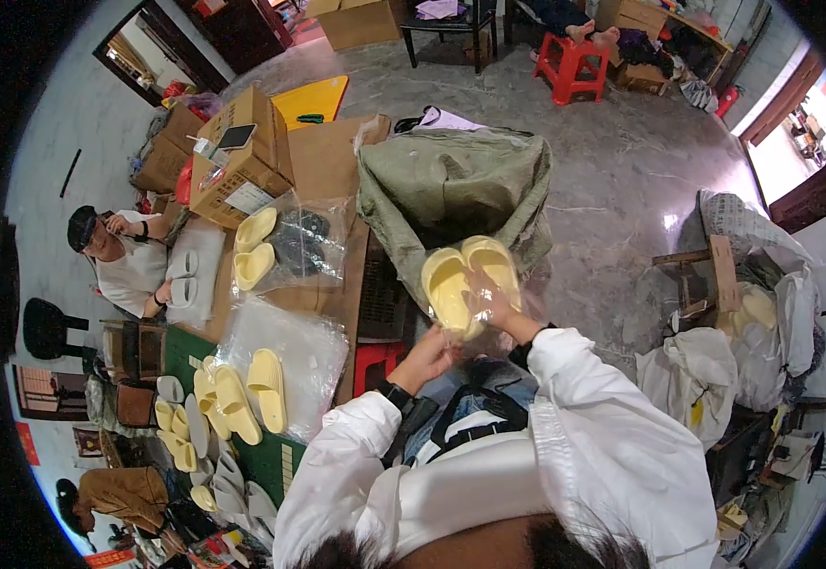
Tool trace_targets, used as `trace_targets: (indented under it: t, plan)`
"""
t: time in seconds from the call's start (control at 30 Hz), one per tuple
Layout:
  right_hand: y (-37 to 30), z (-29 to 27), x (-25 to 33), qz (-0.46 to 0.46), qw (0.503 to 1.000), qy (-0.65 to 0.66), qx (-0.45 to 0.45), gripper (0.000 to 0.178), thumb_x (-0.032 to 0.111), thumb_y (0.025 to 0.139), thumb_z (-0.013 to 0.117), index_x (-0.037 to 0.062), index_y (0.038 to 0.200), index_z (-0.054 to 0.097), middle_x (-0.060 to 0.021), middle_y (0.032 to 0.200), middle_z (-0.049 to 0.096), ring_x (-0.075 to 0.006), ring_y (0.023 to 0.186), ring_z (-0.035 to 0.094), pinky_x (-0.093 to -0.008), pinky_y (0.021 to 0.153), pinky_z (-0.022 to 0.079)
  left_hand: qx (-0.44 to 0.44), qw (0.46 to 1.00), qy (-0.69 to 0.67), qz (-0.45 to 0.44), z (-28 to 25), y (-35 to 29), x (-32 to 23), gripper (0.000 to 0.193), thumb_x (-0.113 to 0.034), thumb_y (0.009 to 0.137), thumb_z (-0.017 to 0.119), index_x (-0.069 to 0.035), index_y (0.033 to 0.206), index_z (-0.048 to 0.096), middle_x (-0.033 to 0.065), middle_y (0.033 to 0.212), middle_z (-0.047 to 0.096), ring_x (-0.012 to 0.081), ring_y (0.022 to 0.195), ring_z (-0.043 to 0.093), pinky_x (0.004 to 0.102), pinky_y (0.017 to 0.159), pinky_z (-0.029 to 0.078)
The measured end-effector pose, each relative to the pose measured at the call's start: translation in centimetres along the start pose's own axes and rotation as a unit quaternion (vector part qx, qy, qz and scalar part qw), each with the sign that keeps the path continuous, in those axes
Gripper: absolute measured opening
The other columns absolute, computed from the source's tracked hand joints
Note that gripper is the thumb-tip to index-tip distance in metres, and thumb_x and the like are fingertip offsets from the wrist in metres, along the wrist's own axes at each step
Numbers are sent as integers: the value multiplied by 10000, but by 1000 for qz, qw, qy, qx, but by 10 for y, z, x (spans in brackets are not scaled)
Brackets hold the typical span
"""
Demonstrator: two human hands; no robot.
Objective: The recorder collects finished sandals/slides from a bin and bags them for shipping in a shoe manufacturing facility.
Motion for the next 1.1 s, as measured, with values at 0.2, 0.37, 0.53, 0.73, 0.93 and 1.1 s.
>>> trace_targets:
  t: [0.2,0.37,0.53,0.73,0.93,1.1]
  plan:
    - [-14,-55,4,189,974,79,98,431,211,772,594,58,1162,493,-174,1280,396,-326,1176,374,-370,967,305,-17,1000,16,13,4,20,-56,436,103,787,477,-79,1160,347,103,940,516,128,658,506,217,511,437]
    - [15,-119,94,30,987,-144,-67,759,338,671,697,101,1298,341,-147,1340,326,-318,1249,287,-464,1020,189,-10,997,73,-39,4,55,-68,428,78,804,479,-73,1179,337,105,966,521,134,667,511,231,548,451]
    - [60,-75,111,-19,961,-251,117,939,422,571,740,116,1332,284,-145,1346,314,-308,1248,290,-547,1022,104,12,990,103,-97,3,70,-87,499,63,801,511,-81,1233,307,112,1036,525,153,804,569,229,652,484]
    - [57,-33,26,127,927,-301,185,501,207,706,614,119,1177,466,-110,1044,553,-297,979,515,-489,856,326,93,967,159,-177,44,62,-125,589,55,778,550,-104,1278,283,65,1005,539,149,876,552,245,700,471]
    - [78,-66,22,188,932,-308,12,328,74,691,560,93,1016,522,-111,842,587,-291,786,557,-420,696,381,122,847,510,-85,-33,123,-151,599,-114,714,616,-54,1268,397,140,1166,506,209,959,527,289,805,433]
    - [91,-69,26,225,925,-305,18,299,44,707,534,100,1000,529,-105,845,585,-292,783,556,-425,683,373,137,246,956,83,-36,146,-152,585,-227,792,581,-38,1298,356,164,1376,269,290,1254,290,418,1052,158]
Point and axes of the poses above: each hand's wrist, its own y-axis towards the middle knuckle, its own z-axis out of the palm, x = y × z, the point moved 7 cm from there along y, towards the middle knuckle
